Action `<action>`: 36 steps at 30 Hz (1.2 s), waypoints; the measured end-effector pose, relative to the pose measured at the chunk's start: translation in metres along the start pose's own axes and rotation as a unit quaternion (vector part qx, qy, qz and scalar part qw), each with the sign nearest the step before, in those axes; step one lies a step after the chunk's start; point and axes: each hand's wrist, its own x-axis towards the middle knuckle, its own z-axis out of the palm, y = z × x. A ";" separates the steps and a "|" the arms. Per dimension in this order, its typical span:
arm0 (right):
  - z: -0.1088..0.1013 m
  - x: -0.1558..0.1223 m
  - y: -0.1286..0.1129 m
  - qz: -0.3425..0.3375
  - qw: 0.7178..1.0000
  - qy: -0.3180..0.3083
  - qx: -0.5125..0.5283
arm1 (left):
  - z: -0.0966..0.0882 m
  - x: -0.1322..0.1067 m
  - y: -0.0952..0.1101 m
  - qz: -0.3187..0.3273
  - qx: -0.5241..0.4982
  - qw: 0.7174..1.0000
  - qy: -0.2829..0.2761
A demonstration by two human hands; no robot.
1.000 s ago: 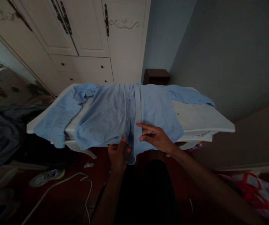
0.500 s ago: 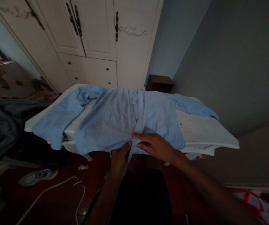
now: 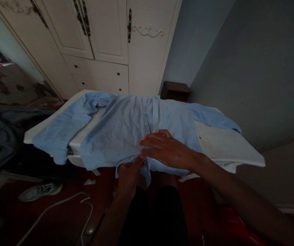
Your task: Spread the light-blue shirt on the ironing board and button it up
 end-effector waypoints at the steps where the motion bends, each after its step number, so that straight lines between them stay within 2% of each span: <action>1: 0.001 0.000 0.001 -0.007 1.000 -0.003 0.002 | 0.000 0.000 0.000 0.005 -0.004 1.000 -0.002; 4: 0.002 -0.002 0.004 -0.010 1.000 0.001 -0.009 | 0.003 0.000 0.000 0.010 -0.018 1.000 -0.011; 6: 0.004 -0.006 0.005 -0.012 0.999 0.025 -0.020 | 0.004 -0.001 0.003 0.003 -0.024 1.000 -0.011; 9: 0.008 -0.015 0.007 -0.001 0.994 0.106 -0.026 | 0.008 -0.003 0.007 -0.006 -0.008 1.000 0.006; 12: 0.017 -0.026 0.006 0.014 0.976 0.211 -0.048 | 0.013 -0.008 0.012 0.008 0.025 0.999 0.029; 14: 0.027 -0.034 0.005 0.020 0.965 0.258 -0.050 | 0.017 -0.011 0.012 0.034 0.031 0.998 0.037; 18: 0.048 -0.043 -0.004 0.037 0.949 0.314 -0.004 | 0.022 -0.014 0.007 0.105 0.025 0.993 0.039; 22: 0.056 -0.041 -0.015 0.049 0.945 0.319 0.054 | 0.019 -0.012 0.001 0.167 0.074 0.983 0.013; 29: 0.048 -0.037 -0.022 0.062 0.954 0.289 0.052 | 0.008 -0.005 0.004 0.242 0.146 0.959 0.025; 36: 0.054 -0.037 -0.025 0.115 0.928 0.350 0.055 | 0.009 -0.009 0.011 0.243 0.150 0.958 -0.016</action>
